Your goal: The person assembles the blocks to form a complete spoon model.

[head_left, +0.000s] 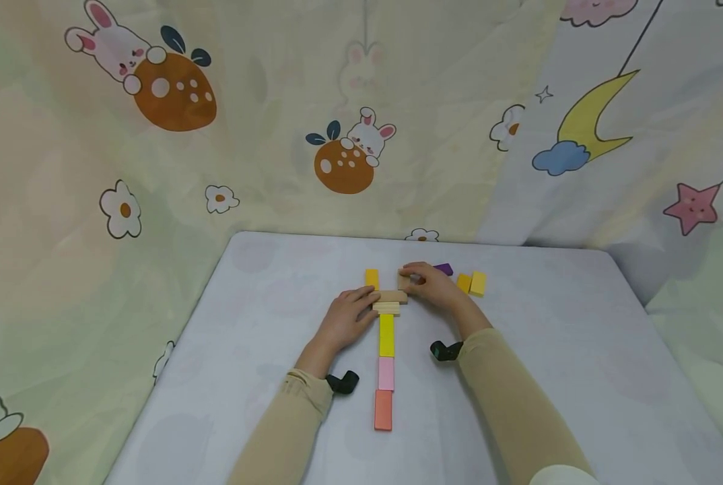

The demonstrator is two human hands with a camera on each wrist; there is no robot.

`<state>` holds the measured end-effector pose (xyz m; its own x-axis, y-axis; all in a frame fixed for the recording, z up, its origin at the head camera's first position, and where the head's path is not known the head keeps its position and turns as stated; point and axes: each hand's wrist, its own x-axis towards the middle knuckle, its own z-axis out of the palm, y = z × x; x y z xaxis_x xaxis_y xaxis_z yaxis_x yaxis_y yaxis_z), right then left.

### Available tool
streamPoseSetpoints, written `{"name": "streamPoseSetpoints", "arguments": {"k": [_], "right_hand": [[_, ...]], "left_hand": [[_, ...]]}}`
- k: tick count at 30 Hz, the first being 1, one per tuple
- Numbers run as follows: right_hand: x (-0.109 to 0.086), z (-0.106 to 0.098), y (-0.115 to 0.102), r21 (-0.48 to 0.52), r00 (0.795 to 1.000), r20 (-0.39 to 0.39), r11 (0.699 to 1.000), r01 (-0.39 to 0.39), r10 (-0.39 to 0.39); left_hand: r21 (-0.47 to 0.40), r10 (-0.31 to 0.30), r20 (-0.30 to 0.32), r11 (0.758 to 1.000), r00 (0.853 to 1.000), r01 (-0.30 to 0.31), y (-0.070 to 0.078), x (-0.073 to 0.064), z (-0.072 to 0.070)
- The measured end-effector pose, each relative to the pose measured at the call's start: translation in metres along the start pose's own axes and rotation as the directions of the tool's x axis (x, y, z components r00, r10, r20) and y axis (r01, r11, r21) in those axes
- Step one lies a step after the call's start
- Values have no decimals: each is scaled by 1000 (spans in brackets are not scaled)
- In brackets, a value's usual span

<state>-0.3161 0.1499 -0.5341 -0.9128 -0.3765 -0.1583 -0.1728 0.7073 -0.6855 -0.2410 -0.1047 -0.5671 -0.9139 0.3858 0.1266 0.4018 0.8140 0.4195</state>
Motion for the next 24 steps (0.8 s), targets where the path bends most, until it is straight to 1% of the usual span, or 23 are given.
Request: {"name": "streamPoseSetpoints", "arguments": {"k": [2,7,11,20,24], "right_hand": [[0,1,2,3,1000,-15,1000,0,0],[-1,6,7,9,998,-42,999,-35,35],[-1,9,10,13,997,-56,999,-48,49],[-3,10,10,13,996,-78,999,-43,44],[-5,11,11,11,996,-81,999,-45,46]], "left_hand": [[6,0,-3,1000,1000,0,-1,0,1],[21,6,-12,1000,1000,-6,-4,0,4],[21,4,-11,1000,1000,-4,-5,0,4],[-27,4,-25,1000,1000,-5,-3,-1,3],[-27,9,-25,1000,1000,-10,-2,-1,2]]}}
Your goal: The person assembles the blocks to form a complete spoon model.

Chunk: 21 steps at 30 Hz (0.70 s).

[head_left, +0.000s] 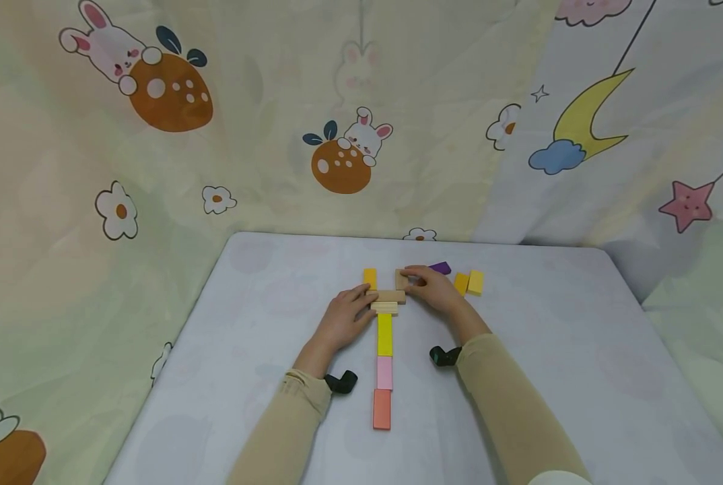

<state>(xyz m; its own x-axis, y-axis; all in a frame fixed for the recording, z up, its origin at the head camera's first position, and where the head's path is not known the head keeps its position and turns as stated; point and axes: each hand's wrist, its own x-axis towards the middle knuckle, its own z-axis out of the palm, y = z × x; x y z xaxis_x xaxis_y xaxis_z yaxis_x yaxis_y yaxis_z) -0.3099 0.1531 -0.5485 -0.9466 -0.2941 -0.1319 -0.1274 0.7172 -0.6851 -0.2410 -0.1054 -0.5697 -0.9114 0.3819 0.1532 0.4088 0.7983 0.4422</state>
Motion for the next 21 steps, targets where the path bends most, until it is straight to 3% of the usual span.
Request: {"name": "streamPoseSetpoints", "arguments": {"k": [21], "right_hand": [[-4,3,-2,-28,999,-34,999,32,-33]], "left_hand": [[-7,3,5,1000,1000,-3,0,0,-1]]}}
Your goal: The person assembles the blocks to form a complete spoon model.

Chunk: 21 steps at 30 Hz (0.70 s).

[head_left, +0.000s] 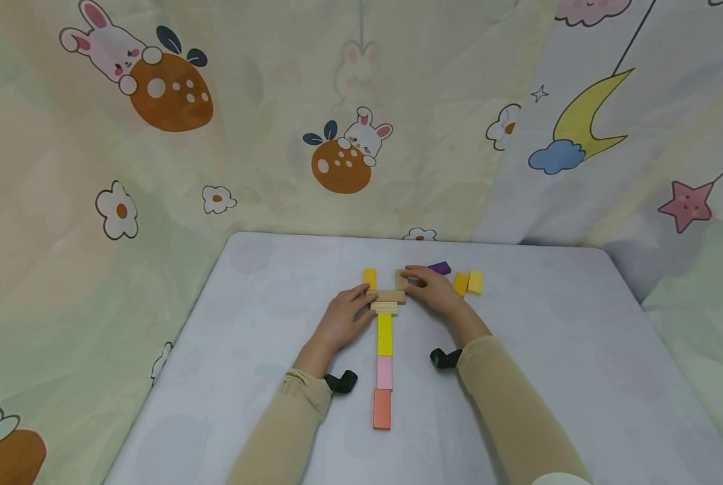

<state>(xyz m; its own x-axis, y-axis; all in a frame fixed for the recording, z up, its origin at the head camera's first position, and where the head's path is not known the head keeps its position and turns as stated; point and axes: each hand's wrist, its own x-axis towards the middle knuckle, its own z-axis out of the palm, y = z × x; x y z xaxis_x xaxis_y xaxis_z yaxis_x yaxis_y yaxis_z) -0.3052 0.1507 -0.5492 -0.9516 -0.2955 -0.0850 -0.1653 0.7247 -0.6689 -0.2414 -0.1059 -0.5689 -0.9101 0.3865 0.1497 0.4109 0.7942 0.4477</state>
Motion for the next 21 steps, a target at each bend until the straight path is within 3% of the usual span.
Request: {"name": "streamPoseSetpoints", "arguments": {"k": [10,15,21], "right_hand": [[-14,-5,-4,-11,1000,-22,1000,-5,5],[-36,-15,-3,-9,997,-72,1000,-5,4],[-64,-35,9,-17,984,-157,997,80,-82]], "left_hand": [[-1,-1,-5,1000,1000,1,-2,1,2],[-9,7,-12,1000,1000,-7,0,0,0],[-12,5,-3,1000,1000,-5,0,0,-1]]}}
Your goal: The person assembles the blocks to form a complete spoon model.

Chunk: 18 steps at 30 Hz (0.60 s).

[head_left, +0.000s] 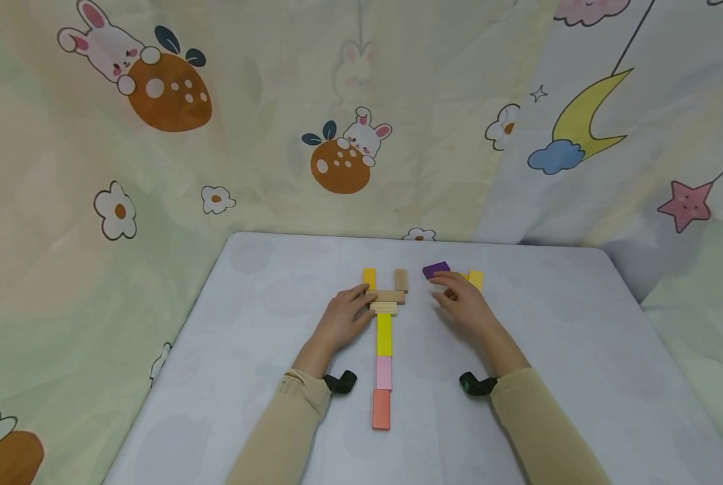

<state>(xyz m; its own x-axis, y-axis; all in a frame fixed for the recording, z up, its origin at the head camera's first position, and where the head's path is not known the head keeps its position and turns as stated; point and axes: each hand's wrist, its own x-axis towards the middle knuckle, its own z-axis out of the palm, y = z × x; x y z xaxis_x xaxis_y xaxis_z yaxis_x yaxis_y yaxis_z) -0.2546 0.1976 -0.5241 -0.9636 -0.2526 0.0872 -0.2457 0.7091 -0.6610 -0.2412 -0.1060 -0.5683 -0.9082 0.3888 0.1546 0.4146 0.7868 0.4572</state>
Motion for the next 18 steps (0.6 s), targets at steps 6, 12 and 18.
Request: {"name": "streamPoseSetpoints", "arguments": {"k": [6,12,18], "right_hand": [[-17,-18,25,0,993,-115,1000,-20,20],[-30,-22,38,3,984,-127,993,-122,122],[-36,-19,42,15,969,-125,977,-213,213]], "left_hand": [[-8,-2,5,1000,1000,2,0,0,0],[13,-1,0,1000,1000,1,0,-1,2],[5,-1,-4,1000,1000,1,1,-1,2]]}}
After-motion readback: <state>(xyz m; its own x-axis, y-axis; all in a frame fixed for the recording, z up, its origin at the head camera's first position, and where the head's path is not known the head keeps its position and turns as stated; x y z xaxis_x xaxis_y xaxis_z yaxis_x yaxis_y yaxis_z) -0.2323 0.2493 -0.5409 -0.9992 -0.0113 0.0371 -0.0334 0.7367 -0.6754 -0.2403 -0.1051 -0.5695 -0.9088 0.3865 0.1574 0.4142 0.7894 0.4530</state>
